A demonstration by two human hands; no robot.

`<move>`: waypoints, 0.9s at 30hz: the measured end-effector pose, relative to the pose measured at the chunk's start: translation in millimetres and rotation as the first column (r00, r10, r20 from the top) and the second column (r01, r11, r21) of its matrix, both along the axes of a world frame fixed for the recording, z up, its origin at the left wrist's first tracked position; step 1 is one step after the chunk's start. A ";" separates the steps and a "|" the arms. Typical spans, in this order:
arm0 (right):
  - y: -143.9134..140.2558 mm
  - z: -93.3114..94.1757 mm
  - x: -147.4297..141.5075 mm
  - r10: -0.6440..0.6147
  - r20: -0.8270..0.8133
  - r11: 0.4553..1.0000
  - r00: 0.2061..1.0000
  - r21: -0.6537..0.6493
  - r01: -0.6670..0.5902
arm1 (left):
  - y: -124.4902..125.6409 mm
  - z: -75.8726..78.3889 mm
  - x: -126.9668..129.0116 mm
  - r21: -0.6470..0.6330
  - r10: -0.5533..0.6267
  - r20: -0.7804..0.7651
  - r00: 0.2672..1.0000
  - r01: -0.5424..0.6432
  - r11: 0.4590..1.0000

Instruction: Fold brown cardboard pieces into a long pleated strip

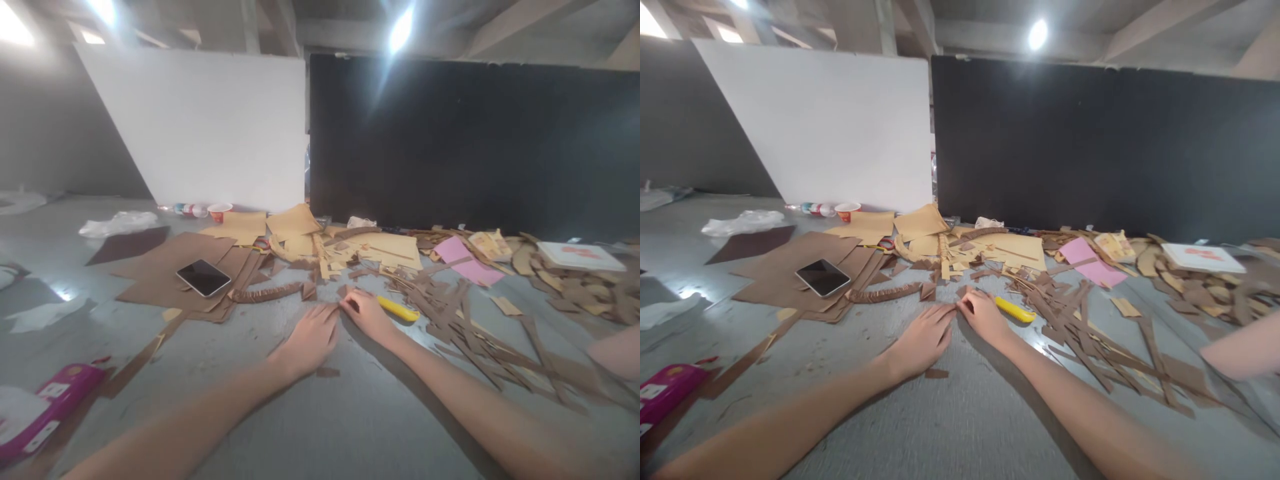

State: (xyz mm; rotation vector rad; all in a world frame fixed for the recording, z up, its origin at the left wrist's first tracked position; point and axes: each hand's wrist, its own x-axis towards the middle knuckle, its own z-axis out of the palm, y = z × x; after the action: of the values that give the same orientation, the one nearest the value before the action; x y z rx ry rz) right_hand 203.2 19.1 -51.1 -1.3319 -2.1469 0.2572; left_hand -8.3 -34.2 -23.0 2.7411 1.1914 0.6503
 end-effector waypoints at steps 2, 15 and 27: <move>-1.5 0.7 -0.2 -0.039 0.003 0.999 0.999 0.006 0.039 | 2.4 -4.4 2.1 0.011 0.001 0.009 1.000 -0.002 1.000; -10.2 7.3 0.6 0.036 -0.026 0.999 0.999 -0.014 -0.036 | 3.4 -16.2 3.9 0.105 0.111 0.055 0.992 -0.116 0.988; -10.7 8.4 1.0 0.051 -0.006 0.998 0.999 -0.035 -0.051 | 1.6 -4.8 4.8 0.003 0.114 0.018 0.993 -0.114 0.993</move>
State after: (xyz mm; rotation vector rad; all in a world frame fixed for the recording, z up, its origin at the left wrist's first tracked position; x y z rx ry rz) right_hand 204.2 8.4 -42.8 -1.2958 -2.1828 0.3198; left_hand -3.6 -32.5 -27.8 2.6798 1.3528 0.6878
